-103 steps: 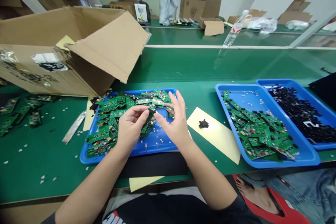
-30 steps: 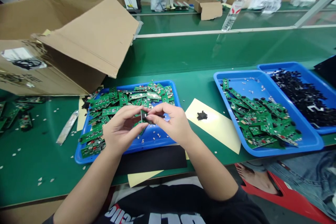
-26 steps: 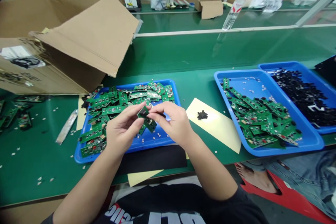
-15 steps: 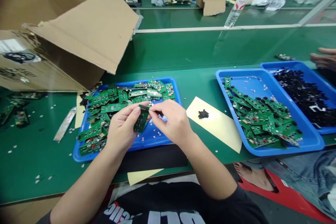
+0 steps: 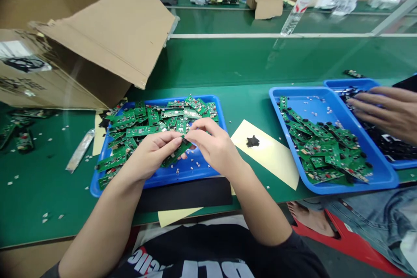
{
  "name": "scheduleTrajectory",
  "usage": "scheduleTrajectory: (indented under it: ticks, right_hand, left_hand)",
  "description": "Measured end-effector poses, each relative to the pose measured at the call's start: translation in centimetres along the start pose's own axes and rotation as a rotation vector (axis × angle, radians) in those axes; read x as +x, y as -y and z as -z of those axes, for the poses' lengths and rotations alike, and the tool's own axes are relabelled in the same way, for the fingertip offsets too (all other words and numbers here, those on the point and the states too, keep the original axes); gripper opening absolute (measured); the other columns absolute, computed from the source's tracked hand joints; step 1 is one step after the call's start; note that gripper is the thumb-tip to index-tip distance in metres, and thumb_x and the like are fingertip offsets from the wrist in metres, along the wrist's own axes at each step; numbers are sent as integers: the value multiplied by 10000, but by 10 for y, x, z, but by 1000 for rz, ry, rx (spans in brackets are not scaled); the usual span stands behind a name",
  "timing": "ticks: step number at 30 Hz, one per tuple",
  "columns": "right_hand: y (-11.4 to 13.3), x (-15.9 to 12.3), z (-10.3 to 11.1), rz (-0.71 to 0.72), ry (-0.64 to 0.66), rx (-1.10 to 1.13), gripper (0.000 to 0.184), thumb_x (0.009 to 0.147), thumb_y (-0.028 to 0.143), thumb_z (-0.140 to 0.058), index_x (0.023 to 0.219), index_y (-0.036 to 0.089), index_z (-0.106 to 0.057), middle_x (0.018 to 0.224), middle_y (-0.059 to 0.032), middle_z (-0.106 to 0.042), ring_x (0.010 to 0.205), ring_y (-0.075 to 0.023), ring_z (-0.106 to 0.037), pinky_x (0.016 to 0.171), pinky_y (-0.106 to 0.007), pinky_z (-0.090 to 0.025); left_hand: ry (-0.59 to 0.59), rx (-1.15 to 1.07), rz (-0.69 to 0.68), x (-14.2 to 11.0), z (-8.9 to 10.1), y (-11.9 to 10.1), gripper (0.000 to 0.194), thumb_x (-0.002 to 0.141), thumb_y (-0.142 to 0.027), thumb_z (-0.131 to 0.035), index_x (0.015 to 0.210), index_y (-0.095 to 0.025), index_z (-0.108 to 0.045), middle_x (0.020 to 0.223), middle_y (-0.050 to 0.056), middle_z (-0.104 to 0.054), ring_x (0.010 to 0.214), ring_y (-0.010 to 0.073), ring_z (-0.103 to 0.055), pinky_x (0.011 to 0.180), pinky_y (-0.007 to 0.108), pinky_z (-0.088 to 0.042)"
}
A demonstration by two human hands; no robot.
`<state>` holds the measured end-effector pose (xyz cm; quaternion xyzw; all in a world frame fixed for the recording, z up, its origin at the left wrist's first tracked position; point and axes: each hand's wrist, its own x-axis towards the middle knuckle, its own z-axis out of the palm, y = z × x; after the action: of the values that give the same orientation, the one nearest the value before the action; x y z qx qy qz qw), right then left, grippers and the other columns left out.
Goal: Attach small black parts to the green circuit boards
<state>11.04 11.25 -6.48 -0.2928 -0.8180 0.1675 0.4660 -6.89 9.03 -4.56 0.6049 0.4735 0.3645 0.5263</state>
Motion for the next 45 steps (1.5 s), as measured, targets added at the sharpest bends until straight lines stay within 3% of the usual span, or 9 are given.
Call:
scheduleTrajectory:
  ticks: [4, 6, 8, 11, 14, 17, 23, 33, 45]
  right_hand:
    - [0, -1, 0, -60, 42, 79, 321, 923, 156, -453, 1187, 279, -588, 1183, -81, -531, 877, -155, -602, 801, -346, -542]
    - [0, -1, 1, -153, -27, 160, 399, 930, 217, -468, 1316, 318, -480, 1269, -75, -513, 904, -159, -615, 848, -369, -535]
    - [-1, -1, 3, -315, -171, 281, 337, 936, 302, -478, 1270, 309, -519, 1191, -59, -587, 887, -158, -634, 828, -355, -541]
    - [-2, 2, 6, -617, -281, 538, 321, 923, 485, -456, 961, 226, -641, 846, -33, -671, 671, -125, -641, 648, -282, -550]
    - [-1, 5, 6, -855, -91, 799, 511, 843, 665, -443, 790, 184, -609, 630, -16, -647, 513, -116, -625, 484, -239, -511]
    - [4, 7, 4, -980, 96, 925, 522, 712, 690, -604, 795, 175, -584, 567, -4, -654, 472, -130, -639, 434, -219, -498]
    - [8, 7, 3, -959, 115, 1055, 382, 684, 421, -775, 930, 177, -617, 617, 20, -688, 557, -111, -672, 550, -215, -551]
    - [7, 6, -1, -942, 51, 1132, 214, 644, 286, -807, 761, 170, -671, 604, 22, -694, 548, -86, -657, 547, -188, -544]
    - [9, 6, 1, -878, 41, 992, 69, 690, 191, -721, 723, 166, -666, 567, 27, -678, 503, -80, -633, 515, -192, -533]
  left_hand:
    - [39, -114, -8, 0, -5, 0, 242, 854, -395, -574, 838, -169, -659, 697, 23, -684, 613, 141, -647, 612, 252, -531]
    - [18, -146, -32, 0, -8, 2, 234, 844, -398, -591, 857, -175, -662, 756, 34, -698, 641, 147, -661, 639, 268, -551]
    - [-37, -141, -66, 0, -10, 4, 236, 834, -396, -610, 902, -180, -680, 828, 52, -718, 697, 161, -678, 678, 286, -566]
    - [-136, -107, -155, 0, -10, 10, 271, 791, -360, -677, 995, -182, -692, 959, 80, -727, 845, 196, -691, 762, 314, -573]
    - [-244, 99, -336, 0, -8, 14, 331, 754, -315, -727, 1056, -189, -681, 1000, 81, -716, 901, 198, -676, 802, 319, -565]
    - [-332, 453, -566, 1, -7, 16, 321, 796, -248, -690, 1113, -217, -651, 1015, 65, -707, 932, 183, -661, 836, 324, -550]
    - [-445, 705, -837, 4, -5, 19, 290, 800, -124, -672, 1078, -186, -618, 995, 65, -693, 919, 155, -662, 804, 277, -555]
    - [-589, 758, -942, 3, -5, 15, 282, 751, -89, -713, 993, -183, -603, 923, 44, -695, 857, 147, -674, 824, 300, -579]
    - [-559, 755, -953, 3, -5, 17, 270, 783, -120, -691, 1016, -206, -586, 935, 25, -693, 860, 142, -678, 812, 305, -594]
